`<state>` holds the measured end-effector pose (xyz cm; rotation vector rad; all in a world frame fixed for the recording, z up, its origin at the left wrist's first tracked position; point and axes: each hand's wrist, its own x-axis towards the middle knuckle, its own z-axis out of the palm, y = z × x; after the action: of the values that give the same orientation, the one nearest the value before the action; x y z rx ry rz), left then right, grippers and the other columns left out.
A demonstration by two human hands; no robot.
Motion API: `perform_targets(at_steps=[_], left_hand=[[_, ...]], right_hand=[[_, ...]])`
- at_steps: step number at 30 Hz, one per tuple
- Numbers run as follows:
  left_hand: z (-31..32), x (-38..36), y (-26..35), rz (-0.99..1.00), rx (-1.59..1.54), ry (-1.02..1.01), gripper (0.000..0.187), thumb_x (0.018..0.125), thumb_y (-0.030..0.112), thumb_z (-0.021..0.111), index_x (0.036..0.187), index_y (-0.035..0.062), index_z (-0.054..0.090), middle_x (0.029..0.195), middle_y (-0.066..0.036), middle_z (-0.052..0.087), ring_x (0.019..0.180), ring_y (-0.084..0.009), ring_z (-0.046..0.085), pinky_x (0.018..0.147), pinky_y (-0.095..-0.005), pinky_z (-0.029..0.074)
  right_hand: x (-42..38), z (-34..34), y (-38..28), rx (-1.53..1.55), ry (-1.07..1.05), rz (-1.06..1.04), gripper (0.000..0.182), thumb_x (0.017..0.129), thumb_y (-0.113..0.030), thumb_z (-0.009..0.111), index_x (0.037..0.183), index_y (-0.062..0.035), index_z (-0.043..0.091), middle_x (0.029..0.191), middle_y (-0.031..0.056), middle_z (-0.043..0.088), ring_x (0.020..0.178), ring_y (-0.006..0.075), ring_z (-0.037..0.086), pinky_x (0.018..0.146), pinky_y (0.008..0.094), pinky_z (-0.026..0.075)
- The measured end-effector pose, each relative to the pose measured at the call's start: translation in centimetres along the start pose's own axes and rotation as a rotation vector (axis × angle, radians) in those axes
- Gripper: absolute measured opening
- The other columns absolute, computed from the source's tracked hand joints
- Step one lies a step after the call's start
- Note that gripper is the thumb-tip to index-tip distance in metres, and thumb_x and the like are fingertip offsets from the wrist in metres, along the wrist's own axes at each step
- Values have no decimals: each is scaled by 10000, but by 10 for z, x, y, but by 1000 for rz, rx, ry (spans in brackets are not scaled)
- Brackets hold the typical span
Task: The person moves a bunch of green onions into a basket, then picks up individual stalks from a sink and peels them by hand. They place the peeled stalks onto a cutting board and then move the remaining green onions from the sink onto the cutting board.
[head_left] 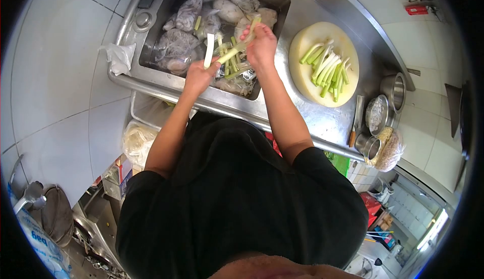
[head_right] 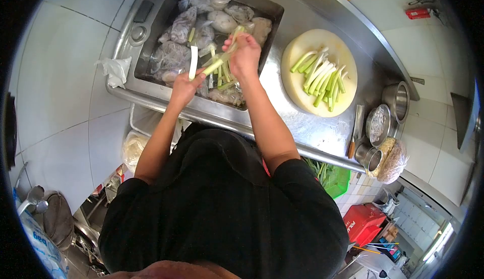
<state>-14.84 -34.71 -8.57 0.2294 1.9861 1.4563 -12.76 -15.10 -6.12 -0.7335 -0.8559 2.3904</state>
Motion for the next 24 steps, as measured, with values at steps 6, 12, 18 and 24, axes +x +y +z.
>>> perform_targets(at_steps=[6, 12, 18, 24], left_hand=[[-3, -5, -16, -9, -4, 43, 294, 875, 231, 677, 1123, 77, 707, 645, 8, 582, 596, -79, 512, 570, -260, 417], [-17, -8, -45, 24, 17, 95, 299, 876, 211, 677, 1122, 42, 700, 690, -10, 603, 631, -71, 517, 564, -252, 411], [-30, -14, -25, -120, -460, 36, 402, 908, 123, 622, 1293, 18, 573, 805, -1, 628, 606, -52, 487, 530, -212, 406], [-4, -2, 3, 44, -444, -4, 449, 891, 39, 618, 1334, 72, 549, 824, 12, 625, 595, -43, 479, 515, -201, 409]], right_hand=[[16, -3, -25, 62, 27, -67, 75, 955, -68, 518, 974, 4, 523, 865, 140, 586, 695, 233, 584, 656, 401, 530], [31, -8, -55, 96, 49, -219, 71, 950, -65, 507, 976, -2, 527, 859, 133, 591, 705, 232, 593, 661, 413, 536], [48, -37, -39, -802, -153, -221, 211, 937, -168, 573, 1040, 13, 610, 1031, 150, 664, 877, 220, 640, 853, 344, 496], [-35, 0, 30, -915, -394, 46, 283, 905, -249, 668, 1034, 2, 660, 862, 43, 664, 792, 94, 603, 747, 254, 485]])
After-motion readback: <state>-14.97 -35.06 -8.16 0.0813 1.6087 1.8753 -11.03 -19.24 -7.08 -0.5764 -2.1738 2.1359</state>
